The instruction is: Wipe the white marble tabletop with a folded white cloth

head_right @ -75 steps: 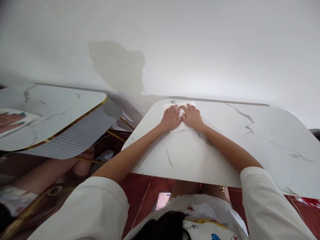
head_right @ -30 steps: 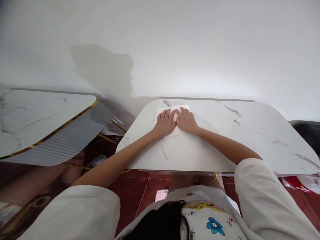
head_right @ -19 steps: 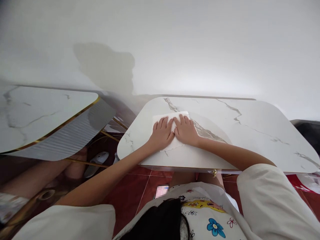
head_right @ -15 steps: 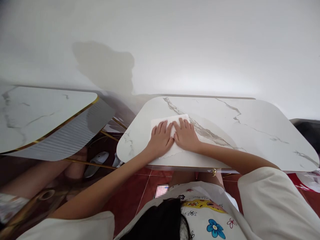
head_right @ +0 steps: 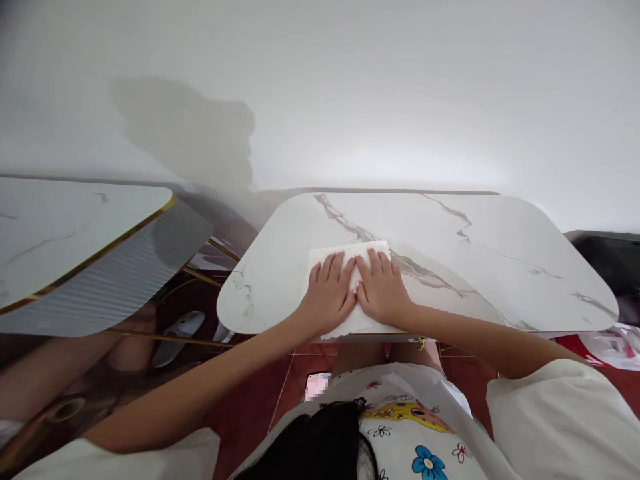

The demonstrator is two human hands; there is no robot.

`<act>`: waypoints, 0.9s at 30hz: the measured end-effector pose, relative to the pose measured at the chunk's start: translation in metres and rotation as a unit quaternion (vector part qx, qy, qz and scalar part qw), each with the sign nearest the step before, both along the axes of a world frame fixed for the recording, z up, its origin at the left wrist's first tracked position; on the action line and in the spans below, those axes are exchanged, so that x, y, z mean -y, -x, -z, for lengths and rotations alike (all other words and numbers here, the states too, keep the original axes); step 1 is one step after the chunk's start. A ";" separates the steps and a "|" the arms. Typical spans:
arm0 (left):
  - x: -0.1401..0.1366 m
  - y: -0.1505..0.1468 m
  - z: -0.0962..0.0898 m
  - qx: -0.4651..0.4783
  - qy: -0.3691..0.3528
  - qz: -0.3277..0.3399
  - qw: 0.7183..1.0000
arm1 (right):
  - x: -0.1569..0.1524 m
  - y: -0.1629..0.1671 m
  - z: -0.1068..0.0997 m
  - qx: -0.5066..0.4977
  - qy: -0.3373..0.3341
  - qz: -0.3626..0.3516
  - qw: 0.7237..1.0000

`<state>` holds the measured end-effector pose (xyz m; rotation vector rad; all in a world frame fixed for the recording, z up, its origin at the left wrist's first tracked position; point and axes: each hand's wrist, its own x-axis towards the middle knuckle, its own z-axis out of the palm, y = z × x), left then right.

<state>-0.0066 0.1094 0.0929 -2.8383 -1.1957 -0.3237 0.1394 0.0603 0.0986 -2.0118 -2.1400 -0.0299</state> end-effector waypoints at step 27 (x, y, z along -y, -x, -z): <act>-0.176 -0.101 -0.001 0.043 -0.022 0.022 0.999 | -0.172 -0.089 0.002 -0.005 -0.035 0.059 0.998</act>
